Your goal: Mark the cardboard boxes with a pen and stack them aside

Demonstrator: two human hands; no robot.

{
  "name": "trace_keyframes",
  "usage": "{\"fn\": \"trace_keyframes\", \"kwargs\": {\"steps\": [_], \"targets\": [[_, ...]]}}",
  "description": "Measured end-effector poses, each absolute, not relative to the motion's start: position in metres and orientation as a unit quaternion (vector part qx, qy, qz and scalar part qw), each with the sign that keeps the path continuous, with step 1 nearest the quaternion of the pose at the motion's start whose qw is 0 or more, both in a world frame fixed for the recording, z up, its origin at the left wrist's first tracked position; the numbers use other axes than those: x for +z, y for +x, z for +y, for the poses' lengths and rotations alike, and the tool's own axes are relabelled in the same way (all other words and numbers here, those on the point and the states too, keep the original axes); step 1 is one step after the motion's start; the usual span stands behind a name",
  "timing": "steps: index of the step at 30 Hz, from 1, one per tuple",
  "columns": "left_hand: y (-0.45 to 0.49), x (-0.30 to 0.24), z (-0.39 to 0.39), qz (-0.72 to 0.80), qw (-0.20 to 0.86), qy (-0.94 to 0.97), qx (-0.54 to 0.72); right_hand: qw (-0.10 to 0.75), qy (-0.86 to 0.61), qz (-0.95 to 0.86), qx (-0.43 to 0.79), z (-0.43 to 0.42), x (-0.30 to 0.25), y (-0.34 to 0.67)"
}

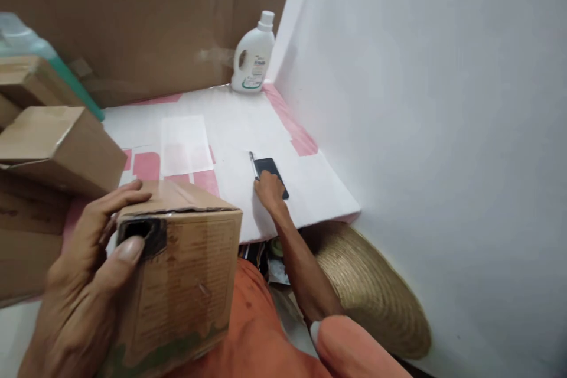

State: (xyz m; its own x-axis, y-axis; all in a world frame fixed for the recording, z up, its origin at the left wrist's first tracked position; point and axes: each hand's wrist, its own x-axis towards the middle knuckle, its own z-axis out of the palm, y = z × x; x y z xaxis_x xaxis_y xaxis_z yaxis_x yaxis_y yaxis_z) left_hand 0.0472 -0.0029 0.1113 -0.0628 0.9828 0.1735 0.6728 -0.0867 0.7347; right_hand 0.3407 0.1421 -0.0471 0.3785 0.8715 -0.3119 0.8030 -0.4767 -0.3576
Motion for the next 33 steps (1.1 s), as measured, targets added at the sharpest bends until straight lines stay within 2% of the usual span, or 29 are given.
{"fn": "trace_keyframes", "kwargs": {"steps": [4, 8, 9, 11, 13, 15, 17, 21, 28, 33], "targets": [[0.05, 0.112, -0.004, 0.602, 0.267, 0.647, 0.386, 0.104, -0.803, -0.514, 0.283, 0.142, -0.046, 0.343], [0.047, 0.109, -0.007, 0.58, 0.266, 0.664, 0.388, 0.187, -0.748, -0.524, 0.362, 0.137, -0.025, 0.339], [0.047, 0.108, -0.007, 0.578, 0.266, 0.667, 0.387, 0.226, -0.73, -0.523, 0.377, 0.133, -0.013, 0.338], [0.046, 0.108, -0.008, 0.571, 0.27, 0.67, 0.39, 0.361, -0.651, -0.509, 0.431, 0.12, 0.017, 0.335], [0.045, 0.108, -0.009, 0.564, 0.283, 0.671, 0.389, 0.542, -0.47, -0.466, 0.517, 0.098, 0.053, 0.329], [0.046, 0.107, -0.01, 0.559, 0.295, 0.671, 0.386, 0.616, -0.312, -0.457, 0.561, 0.067, 0.085, 0.314], [0.047, 0.106, -0.011, 0.555, 0.299, 0.673, 0.387, 0.637, -0.229, -0.473, 0.563, 0.035, 0.104, 0.29], [0.049, 0.103, -0.014, 0.546, 0.296, 0.677, 0.395, 0.648, -0.236, -0.512, 0.512, -0.009, 0.106, 0.243], [0.051, 0.101, -0.018, 0.554, 0.291, 0.663, 0.412, 0.606, -0.295, -0.623, 0.396, -0.007, 0.092, 0.232], [0.05, 0.101, -0.017, 0.553, 0.291, 0.66, 0.416, 0.594, -0.283, -0.65, 0.379, -0.003, 0.098, 0.235]]}}
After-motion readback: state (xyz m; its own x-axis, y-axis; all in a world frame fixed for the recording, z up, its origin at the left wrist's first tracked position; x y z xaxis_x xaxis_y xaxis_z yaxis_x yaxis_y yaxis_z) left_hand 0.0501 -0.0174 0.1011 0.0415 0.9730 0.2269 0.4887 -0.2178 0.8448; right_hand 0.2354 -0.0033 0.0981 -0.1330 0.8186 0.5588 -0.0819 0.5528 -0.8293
